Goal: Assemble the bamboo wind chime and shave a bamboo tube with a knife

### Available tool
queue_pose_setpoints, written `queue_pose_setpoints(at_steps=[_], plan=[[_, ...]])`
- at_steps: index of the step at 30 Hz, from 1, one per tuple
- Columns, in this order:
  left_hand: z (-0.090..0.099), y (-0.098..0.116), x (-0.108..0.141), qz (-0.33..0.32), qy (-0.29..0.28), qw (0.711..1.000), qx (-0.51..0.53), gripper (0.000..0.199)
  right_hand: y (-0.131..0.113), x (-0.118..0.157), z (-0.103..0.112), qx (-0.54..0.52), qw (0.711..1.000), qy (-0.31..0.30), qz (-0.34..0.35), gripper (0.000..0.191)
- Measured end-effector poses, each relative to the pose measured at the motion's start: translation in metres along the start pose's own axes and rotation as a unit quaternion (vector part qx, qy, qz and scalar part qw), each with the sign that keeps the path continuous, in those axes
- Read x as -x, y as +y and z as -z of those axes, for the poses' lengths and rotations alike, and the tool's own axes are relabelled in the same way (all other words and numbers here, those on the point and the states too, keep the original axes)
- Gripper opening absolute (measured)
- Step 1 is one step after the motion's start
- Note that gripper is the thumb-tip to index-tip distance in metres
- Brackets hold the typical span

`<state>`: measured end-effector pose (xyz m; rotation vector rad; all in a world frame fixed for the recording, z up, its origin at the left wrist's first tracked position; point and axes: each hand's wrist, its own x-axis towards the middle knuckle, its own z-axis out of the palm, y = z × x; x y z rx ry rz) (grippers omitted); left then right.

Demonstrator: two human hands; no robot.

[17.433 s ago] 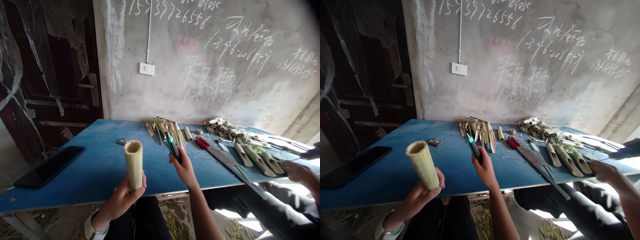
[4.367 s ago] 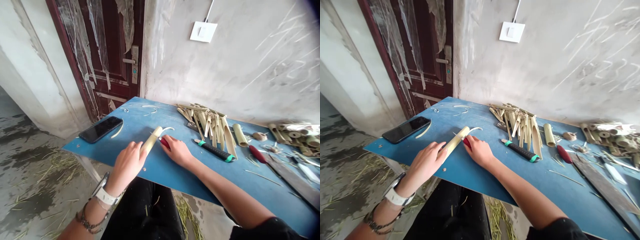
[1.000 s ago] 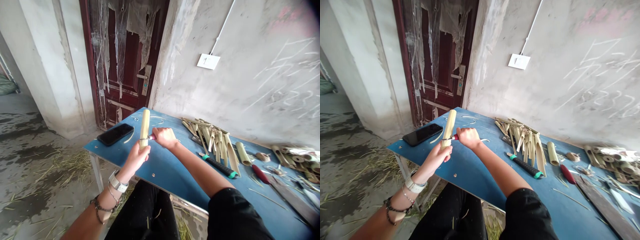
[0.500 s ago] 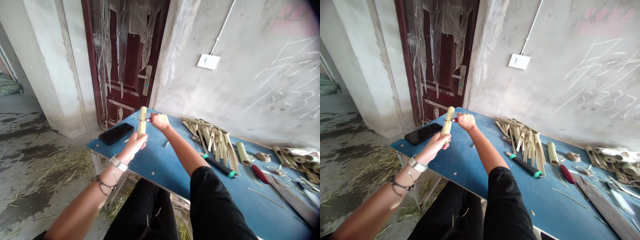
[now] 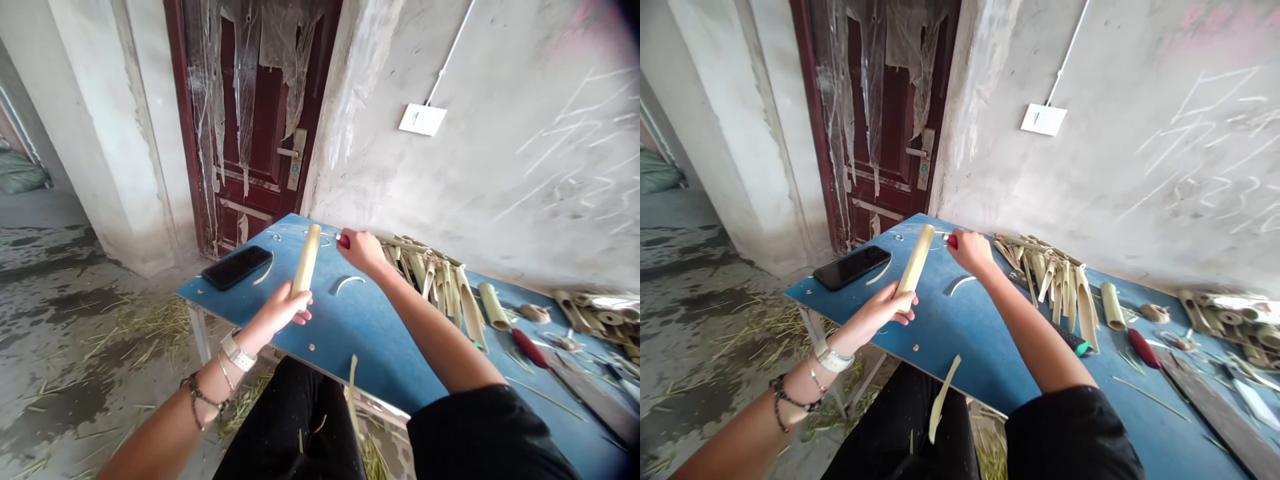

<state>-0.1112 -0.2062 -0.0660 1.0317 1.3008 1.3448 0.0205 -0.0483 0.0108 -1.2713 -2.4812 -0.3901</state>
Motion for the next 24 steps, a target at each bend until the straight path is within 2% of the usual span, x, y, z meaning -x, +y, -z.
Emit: queue_pose_setpoints(at_steps=[3,5,9,15,19,24], plan=[[0.004,-0.006,-0.006,-0.011,-0.011,1.000,0.020,0.031,-0.024,0.039,0.004,-0.005,0.997,-0.008,0.077,0.023],[0.002,-0.007,-0.007,-0.026,-0.017,0.999,0.035,0.032,-0.034,0.058,0.003,-0.006,0.995,-0.025,0.100,0.023],[-0.006,-0.002,-0.005,-0.053,-0.011,0.997,0.058,0.024,-0.041,0.072,-0.004,0.007,0.992,-0.053,0.113,0.022],[-0.015,0.004,-0.007,-0.080,-0.005,0.996,0.029,0.028,-0.037,0.060,-0.013,0.009,0.995,-0.060,0.074,0.026],[-0.018,0.005,-0.007,-0.070,-0.010,0.997,0.039,0.026,-0.032,0.041,-0.013,0.015,0.998,-0.043,0.053,0.029],[-0.017,0.010,0.002,-0.068,0.014,0.997,0.046,0.023,-0.032,0.010,-0.011,0.021,0.997,-0.042,0.057,0.032]])
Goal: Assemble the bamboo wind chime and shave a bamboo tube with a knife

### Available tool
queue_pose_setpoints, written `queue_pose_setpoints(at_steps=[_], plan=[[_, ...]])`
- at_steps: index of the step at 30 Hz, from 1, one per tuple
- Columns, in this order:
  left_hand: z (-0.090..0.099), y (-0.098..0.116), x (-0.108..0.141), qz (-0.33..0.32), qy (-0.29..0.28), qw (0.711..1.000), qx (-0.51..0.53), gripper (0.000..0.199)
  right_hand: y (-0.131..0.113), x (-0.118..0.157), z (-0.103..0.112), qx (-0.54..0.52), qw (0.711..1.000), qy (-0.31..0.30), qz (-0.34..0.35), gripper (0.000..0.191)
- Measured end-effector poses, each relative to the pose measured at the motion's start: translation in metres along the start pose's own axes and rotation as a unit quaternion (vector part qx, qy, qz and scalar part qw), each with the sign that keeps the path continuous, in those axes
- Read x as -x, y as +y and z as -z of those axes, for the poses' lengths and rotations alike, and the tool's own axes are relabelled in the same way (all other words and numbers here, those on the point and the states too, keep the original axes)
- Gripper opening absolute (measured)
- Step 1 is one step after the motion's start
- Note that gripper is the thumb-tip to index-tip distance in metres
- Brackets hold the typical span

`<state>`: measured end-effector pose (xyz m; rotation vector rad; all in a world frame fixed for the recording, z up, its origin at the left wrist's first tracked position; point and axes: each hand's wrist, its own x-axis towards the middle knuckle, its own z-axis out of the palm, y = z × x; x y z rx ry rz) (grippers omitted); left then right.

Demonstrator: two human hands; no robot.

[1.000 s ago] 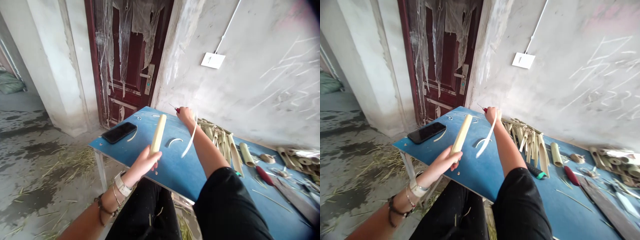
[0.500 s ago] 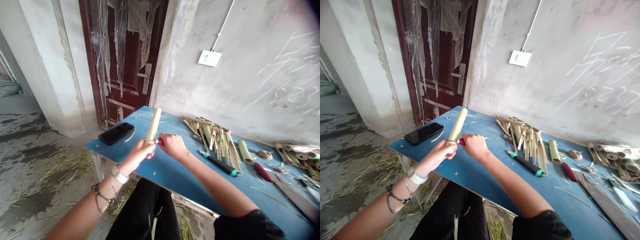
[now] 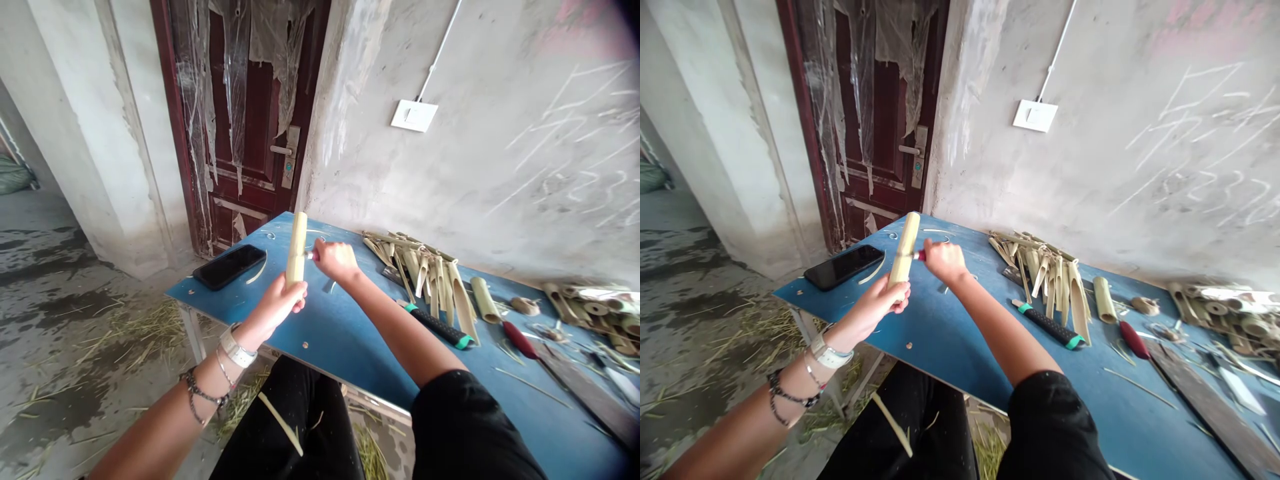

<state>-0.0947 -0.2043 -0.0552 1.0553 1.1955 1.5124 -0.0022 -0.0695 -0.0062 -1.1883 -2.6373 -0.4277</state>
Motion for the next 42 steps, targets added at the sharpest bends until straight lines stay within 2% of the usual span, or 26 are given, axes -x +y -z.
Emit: queue_pose_setpoints(at_steps=[5,8,11,13,14,15,17,19,23,27,30,37,42], plan=[[0.006,0.005,0.005,0.001,0.013,0.999,0.033,0.028,-0.006,-0.034,0.001,-0.001,0.999,0.028,0.016,0.030],[0.002,0.007,0.015,0.011,-0.002,0.999,0.047,0.033,0.000,-0.056,0.001,-0.010,0.999,0.038,-0.011,0.030],[-0.012,0.006,0.036,0.034,-0.031,0.999,0.020,0.036,0.026,-0.071,-0.001,-0.031,0.992,0.016,-0.122,0.031],[-0.021,0.000,0.048,0.075,-0.107,0.991,-0.031,0.037,0.051,-0.076,-0.005,-0.043,0.974,-0.007,-0.221,0.032],[-0.023,-0.003,0.052,0.096,-0.140,0.985,-0.025,0.036,0.063,-0.076,-0.007,-0.046,0.966,-0.012,-0.255,0.032],[-0.023,-0.007,0.052,0.098,-0.118,0.988,-0.005,0.036,0.073,-0.075,-0.009,-0.046,0.963,-0.011,-0.266,0.032],[-0.018,-0.012,0.047,0.079,-0.044,0.996,0.016,0.034,0.084,-0.070,-0.010,-0.047,0.970,0.000,-0.240,0.031],[-0.009,-0.014,0.037,0.056,-0.008,0.998,0.021,0.032,0.081,-0.058,-0.007,-0.054,0.978,0.014,-0.201,0.029],[0.005,-0.010,0.019,0.046,-0.016,0.999,0.025,0.029,0.039,-0.012,0.006,-0.051,0.992,0.054,-0.101,0.026],[0.006,-0.006,0.014,0.024,-0.018,0.999,0.032,0.025,-0.008,0.045,0.016,-0.039,0.997,0.033,0.054,0.024],[0.003,-0.004,0.016,-0.006,-0.019,1.000,0.018,0.023,-0.022,0.067,0.016,-0.027,0.997,0.019,0.071,0.021],[-0.006,0.004,0.021,-0.037,-0.021,0.999,-0.029,0.022,-0.011,0.062,0.010,-0.015,0.998,0.018,0.060,0.025],[-0.003,0.012,0.015,-0.031,-0.033,0.999,0.008,0.022,-0.008,0.034,0.017,-0.003,0.999,0.040,0.021,0.029]])
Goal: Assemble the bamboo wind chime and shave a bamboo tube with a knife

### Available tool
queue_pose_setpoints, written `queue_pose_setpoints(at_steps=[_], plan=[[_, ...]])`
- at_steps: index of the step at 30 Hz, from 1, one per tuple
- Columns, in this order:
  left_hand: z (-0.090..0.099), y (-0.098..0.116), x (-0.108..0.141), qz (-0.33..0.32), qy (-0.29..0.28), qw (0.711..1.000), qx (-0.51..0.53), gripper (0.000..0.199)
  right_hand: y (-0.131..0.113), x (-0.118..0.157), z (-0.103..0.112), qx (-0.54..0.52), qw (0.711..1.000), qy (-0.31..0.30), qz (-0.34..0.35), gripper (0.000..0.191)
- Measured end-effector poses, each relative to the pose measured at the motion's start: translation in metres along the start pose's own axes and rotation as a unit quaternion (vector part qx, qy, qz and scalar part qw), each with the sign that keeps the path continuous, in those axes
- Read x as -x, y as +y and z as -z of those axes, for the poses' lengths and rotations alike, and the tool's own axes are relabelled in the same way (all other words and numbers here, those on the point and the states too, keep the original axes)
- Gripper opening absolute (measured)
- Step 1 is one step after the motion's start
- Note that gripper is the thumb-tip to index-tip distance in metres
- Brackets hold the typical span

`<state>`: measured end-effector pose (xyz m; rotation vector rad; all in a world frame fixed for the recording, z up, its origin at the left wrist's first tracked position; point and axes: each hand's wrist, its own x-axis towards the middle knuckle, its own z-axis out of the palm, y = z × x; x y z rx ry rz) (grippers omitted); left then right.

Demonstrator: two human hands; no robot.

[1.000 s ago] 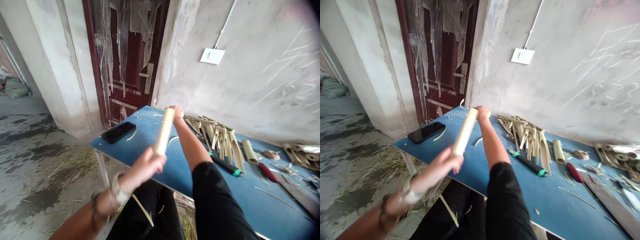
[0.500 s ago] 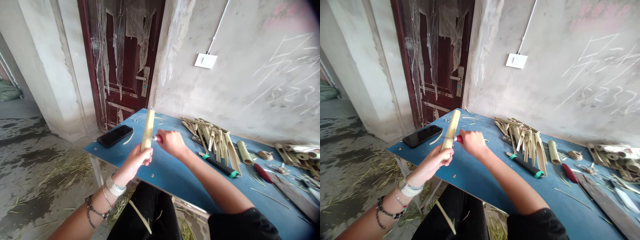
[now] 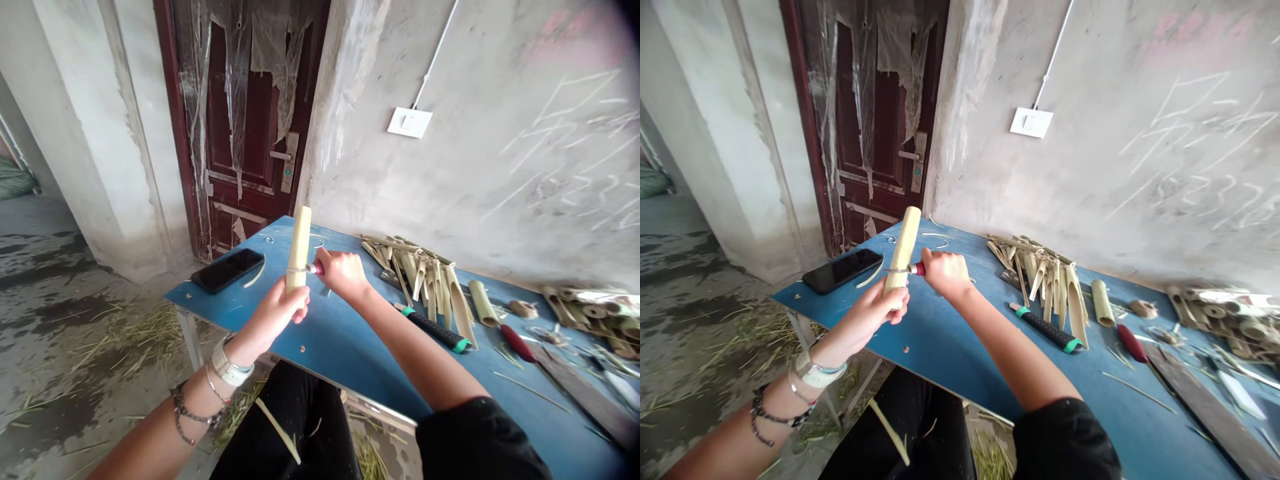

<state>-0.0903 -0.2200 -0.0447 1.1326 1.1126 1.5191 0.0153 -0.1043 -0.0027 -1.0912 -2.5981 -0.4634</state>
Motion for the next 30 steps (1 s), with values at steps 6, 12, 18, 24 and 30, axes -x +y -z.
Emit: queue_pose_setpoints(at_steps=[6,12,18,24,30], plan=[[-0.029,-0.015,0.043,0.104,-0.129,0.986,-0.019,0.037,0.062,-0.074,0.003,0.024,0.976,0.039,-0.214,0.033],[-0.012,-0.019,0.032,0.070,-0.025,0.995,0.069,0.033,0.096,-0.081,-0.010,-0.039,0.972,0.032,-0.227,0.026],[0.011,-0.009,0.008,0.061,-0.009,0.997,0.044,0.034,0.026,-0.009,-0.003,-0.032,0.998,0.016,-0.042,0.023],[-0.002,-0.010,0.008,0.021,0.003,1.000,-0.003,0.025,-0.003,0.026,-0.005,-0.017,0.998,-0.027,0.059,0.026],[-0.004,-0.012,0.005,-0.015,-0.003,0.998,-0.061,0.021,0.006,0.018,-0.009,-0.015,0.999,-0.022,0.044,0.024]])
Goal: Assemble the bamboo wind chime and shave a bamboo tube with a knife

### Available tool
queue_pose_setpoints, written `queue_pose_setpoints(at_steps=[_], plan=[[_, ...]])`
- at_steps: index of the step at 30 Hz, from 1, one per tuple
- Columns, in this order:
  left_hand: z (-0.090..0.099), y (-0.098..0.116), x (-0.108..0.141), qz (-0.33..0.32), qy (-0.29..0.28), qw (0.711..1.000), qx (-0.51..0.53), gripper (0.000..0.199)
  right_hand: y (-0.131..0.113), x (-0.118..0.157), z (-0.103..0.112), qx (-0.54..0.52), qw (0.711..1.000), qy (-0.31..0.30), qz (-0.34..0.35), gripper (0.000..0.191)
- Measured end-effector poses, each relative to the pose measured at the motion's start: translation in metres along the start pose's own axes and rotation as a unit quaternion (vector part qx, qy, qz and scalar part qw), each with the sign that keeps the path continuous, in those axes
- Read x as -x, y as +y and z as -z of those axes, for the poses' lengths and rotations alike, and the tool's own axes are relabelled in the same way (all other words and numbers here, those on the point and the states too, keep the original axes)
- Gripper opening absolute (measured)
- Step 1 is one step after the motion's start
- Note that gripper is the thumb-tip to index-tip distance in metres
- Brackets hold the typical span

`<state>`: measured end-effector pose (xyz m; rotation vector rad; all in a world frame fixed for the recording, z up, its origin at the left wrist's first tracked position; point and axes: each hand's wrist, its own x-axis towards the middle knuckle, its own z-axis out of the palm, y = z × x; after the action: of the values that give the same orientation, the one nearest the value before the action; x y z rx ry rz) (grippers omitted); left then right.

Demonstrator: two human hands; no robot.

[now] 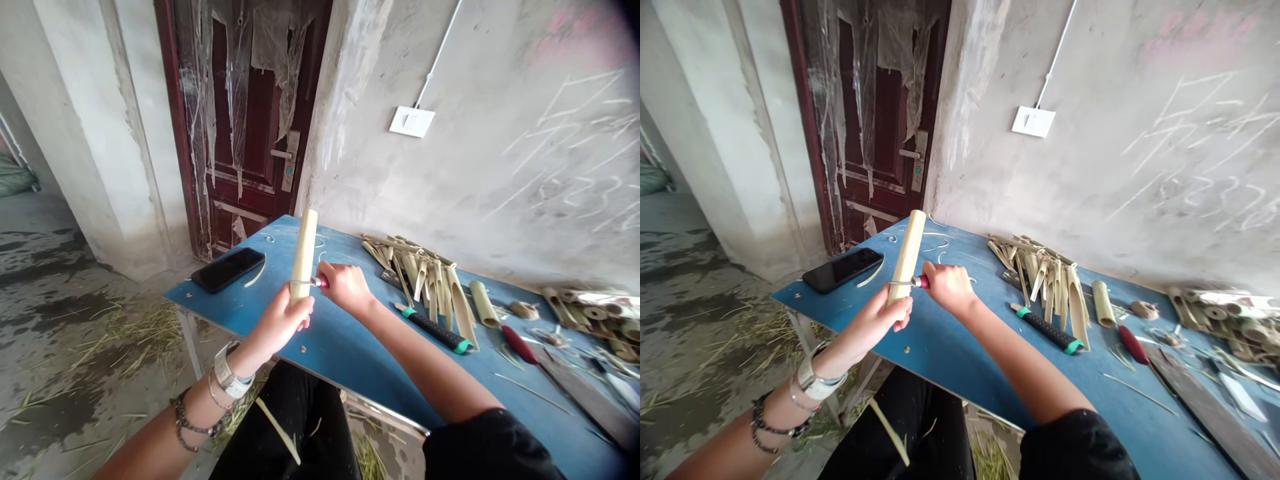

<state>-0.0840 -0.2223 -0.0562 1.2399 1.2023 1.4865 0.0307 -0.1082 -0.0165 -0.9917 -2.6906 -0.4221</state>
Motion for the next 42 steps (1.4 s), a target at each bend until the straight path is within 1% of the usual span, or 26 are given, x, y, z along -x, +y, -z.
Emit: queue_pose_setpoints(at_steps=[4,9,13,15,17,20,24,26,28,30,31,32,33,34,35,37,38,40,42], plan=[[0.002,0.000,0.000,0.008,-0.011,1.000,0.000,0.023,0.005,-0.013,-0.001,0.007,1.000,0.012,0.011,0.025],[0.009,-0.003,0.001,0.023,0.018,1.000,0.012,0.025,0.002,-0.029,-0.009,0.010,0.999,0.016,0.034,0.027],[0.011,-0.003,0.000,0.034,0.041,0.998,0.037,0.023,-0.003,-0.039,-0.013,0.007,0.999,0.016,0.038,0.027],[0.013,-0.001,-0.004,0.033,0.047,0.997,0.047,0.022,-0.005,-0.042,-0.013,0.006,1.000,0.013,0.026,0.028],[0.017,0.000,-0.012,0.041,0.041,0.996,0.061,0.023,-0.005,-0.044,-0.012,0.009,1.000,0.007,-0.002,0.029],[0.022,0.001,-0.029,0.068,0.019,0.994,0.082,0.024,-0.004,-0.041,-0.013,0.023,0.999,0.002,-0.046,0.030],[0.028,0.005,-0.054,0.077,0.004,0.993,0.093,0.020,0.001,-0.040,-0.016,0.038,0.996,0.022,-0.072,0.029],[0.025,0.010,-0.058,0.077,0.004,0.993,0.092,0.015,0.004,-0.045,-0.014,0.034,0.996,0.023,-0.080,0.030],[0.015,0.016,-0.048,0.078,0.011,0.993,0.086,0.014,0.012,-0.056,-0.007,0.023,0.993,0.017,-0.111,0.031],[-0.004,0.023,-0.026,0.093,-0.014,0.993,0.069,0.018,0.027,-0.068,0.002,0.007,0.984,-0.002,-0.177,0.036],[-0.014,0.025,-0.014,0.117,-0.060,0.991,0.038,0.019,0.036,-0.074,0.005,-0.001,0.977,-0.011,-0.215,0.038],[-0.024,0.027,-0.004,0.134,-0.147,0.980,0.029,0.021,0.046,-0.078,0.008,-0.007,0.969,-0.018,-0.248,0.041],[-0.031,0.028,0.004,0.132,-0.195,0.971,0.045,0.019,0.057,-0.081,0.008,-0.012,0.963,-0.023,-0.269,0.043],[-0.034,0.028,0.009,0.104,-0.182,0.975,0.075,0.018,0.068,-0.082,0.006,-0.016,0.960,-0.024,-0.278,0.042],[-0.034,0.028,0.010,0.078,-0.152,0.982,0.084,0.019,0.078,-0.082,0.003,-0.017,0.958,-0.024,-0.287,0.041],[-0.024,0.026,0.002,0.045,-0.081,0.992,0.085,0.024,0.092,-0.079,-0.006,-0.022,0.953,-0.030,-0.302,0.036],[-0.015,0.024,-0.005,0.047,-0.062,0.995,0.064,0.026,0.095,-0.077,-0.010,-0.026,0.951,-0.031,-0.307,0.034],[0.002,0.018,-0.017,0.059,-0.045,0.996,0.047,0.027,0.092,-0.071,-0.016,-0.035,0.952,-0.016,-0.303,0.031],[0.015,0.012,-0.025,0.072,-0.031,0.996,0.038,0.028,0.077,-0.062,-0.016,-0.036,0.963,0.022,-0.265,0.028]])
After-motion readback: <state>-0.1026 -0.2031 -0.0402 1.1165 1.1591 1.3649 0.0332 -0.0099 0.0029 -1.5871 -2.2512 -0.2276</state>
